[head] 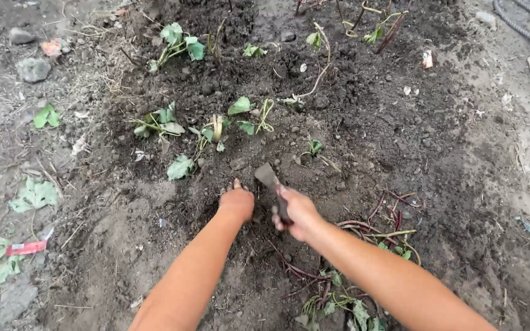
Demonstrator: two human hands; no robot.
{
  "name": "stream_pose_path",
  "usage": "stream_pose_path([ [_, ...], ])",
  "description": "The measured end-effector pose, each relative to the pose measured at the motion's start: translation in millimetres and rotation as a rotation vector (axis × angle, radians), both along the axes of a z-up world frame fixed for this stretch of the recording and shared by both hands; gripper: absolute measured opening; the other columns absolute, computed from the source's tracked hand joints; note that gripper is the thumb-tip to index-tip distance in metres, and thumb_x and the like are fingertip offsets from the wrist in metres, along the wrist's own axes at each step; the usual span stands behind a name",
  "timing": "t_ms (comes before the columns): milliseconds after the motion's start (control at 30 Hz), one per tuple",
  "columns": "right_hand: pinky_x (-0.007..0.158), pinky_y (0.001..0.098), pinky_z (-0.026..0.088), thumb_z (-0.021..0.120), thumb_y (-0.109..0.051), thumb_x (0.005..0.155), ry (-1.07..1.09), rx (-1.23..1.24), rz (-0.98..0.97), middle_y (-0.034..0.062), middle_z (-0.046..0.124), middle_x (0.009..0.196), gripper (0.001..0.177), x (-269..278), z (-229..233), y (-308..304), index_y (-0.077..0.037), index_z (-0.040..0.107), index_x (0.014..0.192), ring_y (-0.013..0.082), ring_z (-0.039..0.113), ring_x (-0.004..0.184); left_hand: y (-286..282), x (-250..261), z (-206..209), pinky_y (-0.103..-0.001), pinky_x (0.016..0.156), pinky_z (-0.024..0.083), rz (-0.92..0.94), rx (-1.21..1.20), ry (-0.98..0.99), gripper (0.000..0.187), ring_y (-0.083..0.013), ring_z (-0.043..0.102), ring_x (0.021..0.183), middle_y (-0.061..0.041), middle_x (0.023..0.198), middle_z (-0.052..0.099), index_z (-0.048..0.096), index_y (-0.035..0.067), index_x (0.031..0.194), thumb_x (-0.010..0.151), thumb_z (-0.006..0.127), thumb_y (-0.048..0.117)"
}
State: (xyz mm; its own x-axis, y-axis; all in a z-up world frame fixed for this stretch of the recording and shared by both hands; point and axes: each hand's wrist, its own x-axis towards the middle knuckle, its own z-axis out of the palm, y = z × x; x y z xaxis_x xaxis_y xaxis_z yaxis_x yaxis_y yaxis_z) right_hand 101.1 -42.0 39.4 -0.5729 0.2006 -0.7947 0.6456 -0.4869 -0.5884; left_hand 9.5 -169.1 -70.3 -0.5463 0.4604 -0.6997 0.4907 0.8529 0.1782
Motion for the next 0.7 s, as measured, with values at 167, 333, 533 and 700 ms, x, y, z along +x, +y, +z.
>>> stream_pose_path([
  [167, 0.036, 0.0310, 0.043, 0.044, -0.028, 0.107, 0.065, 0.067, 0.011, 0.0105, 0.048, 0.074, 0.033, -19, 10, 1, -0.007, 0.045, 0.131, 0.0209, 0.051, 0.050, -8, -13, -24, -0.062, 0.102, 0.049, 0.028, 0.055, 0.022, 0.066, -0.0505, 0.048, 0.136, -0.035, 0.162, 0.024, 0.044, -0.006, 0.151, 0.088, 0.063, 0.001],
  [333, 0.044, 0.0351, 0.049, 0.036, -0.024, 0.111, 0.015, 0.111, 0.005, 0.0154, 0.051, 0.083, 0.052, 11, 36, -10, 0.001, 0.025, 0.156, 0.0236, 0.055, 0.059, -1, -11, -21, -0.061, 0.097, 0.051, -0.006, 0.060, 0.010, 0.065, -0.0513, 0.050, 0.135, -0.036, 0.161, 0.026, 0.045, -0.007, 0.150, 0.088, 0.065, 0.001],
  [533, 0.045, 0.0339, 0.045, 0.036, -0.029, 0.112, 0.096, 0.254, -0.050, 0.0141, 0.048, 0.085, 0.058, -40, 8, 5, 0.003, 0.021, 0.157, 0.0207, 0.051, 0.060, 12, 0, -4, -0.057, 0.087, 0.059, -0.061, -0.026, 0.036, 0.054, -0.0539, 0.047, 0.136, -0.040, 0.159, 0.026, 0.050, -0.009, 0.146, 0.094, 0.060, 0.001],
  [700, 0.073, 0.0336, 0.060, 0.036, -0.021, 0.108, 0.087, 0.683, 0.368, 0.0165, 0.045, 0.155, 0.059, -38, 76, -4, -0.005, 0.019, 0.162, 0.0216, 0.067, 0.099, 5, -1, -15, -0.058, 0.087, 0.058, -0.044, -0.021, 0.071, 0.054, -0.0544, 0.047, 0.136, -0.040, 0.160, 0.025, 0.049, -0.009, 0.147, 0.095, 0.060, 0.003],
])
